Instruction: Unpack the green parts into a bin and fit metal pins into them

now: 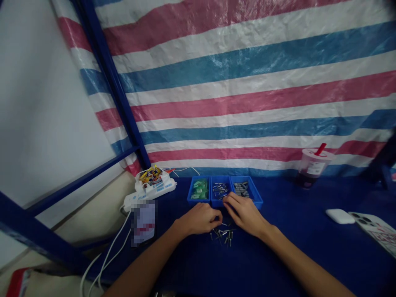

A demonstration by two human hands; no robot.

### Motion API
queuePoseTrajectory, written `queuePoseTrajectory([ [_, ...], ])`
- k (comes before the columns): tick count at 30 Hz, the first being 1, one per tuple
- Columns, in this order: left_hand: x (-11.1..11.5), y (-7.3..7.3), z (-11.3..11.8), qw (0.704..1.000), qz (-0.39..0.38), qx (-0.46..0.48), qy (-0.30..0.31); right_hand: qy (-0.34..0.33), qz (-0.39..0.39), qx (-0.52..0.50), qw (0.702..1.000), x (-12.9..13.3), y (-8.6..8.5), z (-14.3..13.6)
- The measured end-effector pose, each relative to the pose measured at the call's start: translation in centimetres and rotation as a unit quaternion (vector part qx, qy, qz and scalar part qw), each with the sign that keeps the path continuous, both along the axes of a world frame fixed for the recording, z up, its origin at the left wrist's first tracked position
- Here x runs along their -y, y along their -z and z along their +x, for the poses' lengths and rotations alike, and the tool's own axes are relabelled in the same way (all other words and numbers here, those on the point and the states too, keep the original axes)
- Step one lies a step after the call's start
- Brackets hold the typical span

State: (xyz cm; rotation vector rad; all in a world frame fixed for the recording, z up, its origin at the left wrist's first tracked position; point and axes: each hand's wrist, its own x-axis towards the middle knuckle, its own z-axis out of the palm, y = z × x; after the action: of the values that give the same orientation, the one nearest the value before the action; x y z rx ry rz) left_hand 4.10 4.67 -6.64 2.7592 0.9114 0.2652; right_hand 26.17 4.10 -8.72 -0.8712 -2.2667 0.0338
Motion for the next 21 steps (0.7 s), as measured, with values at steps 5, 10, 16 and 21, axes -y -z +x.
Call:
queuePoseTrajectory([
  [5, 0.22, -0.13, 0.28, 0.998, 0.041, 0.038, -0.018, -0.011, -0.004, 0.020, 1.000, -0.07, 0.20, 0.18],
  [10, 0.33, -0.16, 0.25, 0.995, 0.049, 0.074, -0.047, -0.012, -0.015, 0.033, 0.999, -0.11, 0.23, 0.27],
  [16, 0.15, -0.02, 0.19, 0.993, 0.051, 0.085, -0.061, -0.009, -0.017, 0.034, 0.999, -0.03, 0.14, 0.29],
  [21, -0.15, 0.10, 0.14, 0.991, 0.067, 0.092, -0.076, -0.016, -0.013, 0.037, 0.999, 0.03, 0.23, 0.22],
])
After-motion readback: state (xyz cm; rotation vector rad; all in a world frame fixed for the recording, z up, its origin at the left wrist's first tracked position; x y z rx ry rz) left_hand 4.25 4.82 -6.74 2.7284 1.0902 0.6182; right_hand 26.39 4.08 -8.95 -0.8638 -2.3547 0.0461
